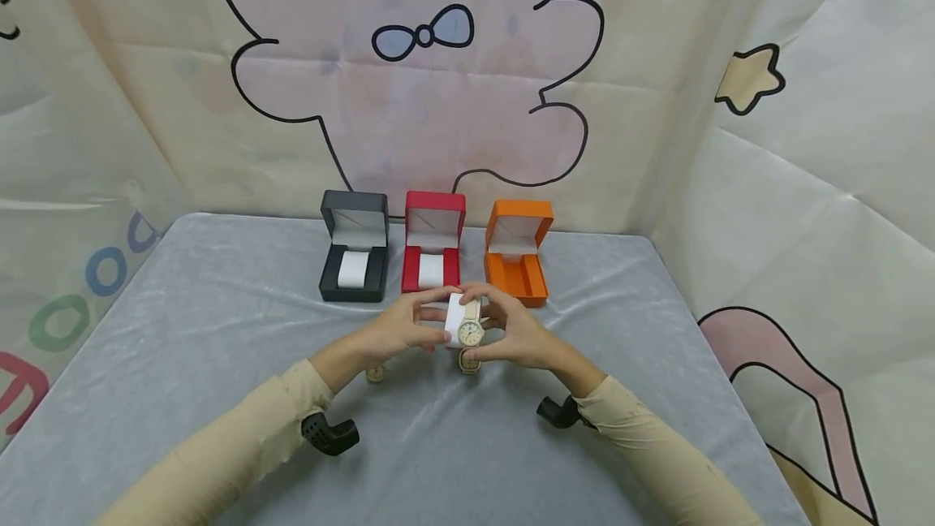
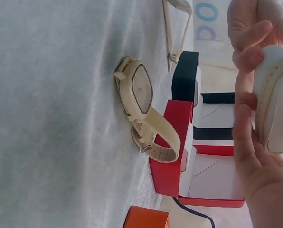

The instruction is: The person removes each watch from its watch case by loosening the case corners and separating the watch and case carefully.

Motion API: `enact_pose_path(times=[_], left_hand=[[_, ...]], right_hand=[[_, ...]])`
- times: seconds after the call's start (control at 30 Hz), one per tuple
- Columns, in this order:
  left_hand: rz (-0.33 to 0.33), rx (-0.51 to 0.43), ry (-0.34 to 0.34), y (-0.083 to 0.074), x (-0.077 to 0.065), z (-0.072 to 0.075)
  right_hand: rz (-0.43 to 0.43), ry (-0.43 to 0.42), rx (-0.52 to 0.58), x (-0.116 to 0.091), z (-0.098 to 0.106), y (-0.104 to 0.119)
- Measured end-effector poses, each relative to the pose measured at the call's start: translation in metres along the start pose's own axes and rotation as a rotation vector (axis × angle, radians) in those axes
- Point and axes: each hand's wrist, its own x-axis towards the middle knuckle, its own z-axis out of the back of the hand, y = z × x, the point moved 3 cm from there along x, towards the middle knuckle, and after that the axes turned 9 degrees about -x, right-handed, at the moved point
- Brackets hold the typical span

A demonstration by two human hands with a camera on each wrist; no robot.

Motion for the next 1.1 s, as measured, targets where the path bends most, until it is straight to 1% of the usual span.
enact_pose_path(times=[0.07, 0.27, 0.4, 0.57, 0.7, 0.9, 0.97, 1.1], left_hand=[[0.001, -0.020, 0.018, 0.0006, 0.0001, 0.0008], [0.015, -0.060, 0.009, 0.0016, -0.0002, 0.0000], [0.018, -0.068, -0.001, 0.0005, -0.0011, -0.0019], [0.024, -0.077, -0.031, 0.0012, -0.0031, -0.0040], [0.010, -0.080, -0.043, 0.0009, -0.0033, -0.0050], [-0.008, -0.065, -0.019, 0.0005, 0.0001, -0.0028], [-0.004, -0.067, -0.020, 0.0011, 0.0004, -0.0022], [-0.015, -0.077, -0.019, 0.0019, 0.0017, -0.0022]], right_hand=[[0.016, 0.000, 0.010, 0.0005, 0.0010, -0.0004], [0.030, -0.036, 0.014, -0.0005, 0.0020, 0.0012], [0.030, -0.054, 0.033, -0.0013, 0.0018, 0.0034], [0.030, -0.053, 0.072, -0.0016, 0.0008, 0.0035], [0.035, -0.065, 0.084, -0.0019, 0.0000, 0.0024], [0.028, -0.084, 0.053, -0.0014, 0.0007, 0.0016], [0.025, -0.083, 0.059, -0.0008, 0.0007, 0.0021], [0.028, -0.092, 0.081, 0.0000, 0.0007, 0.0023]])
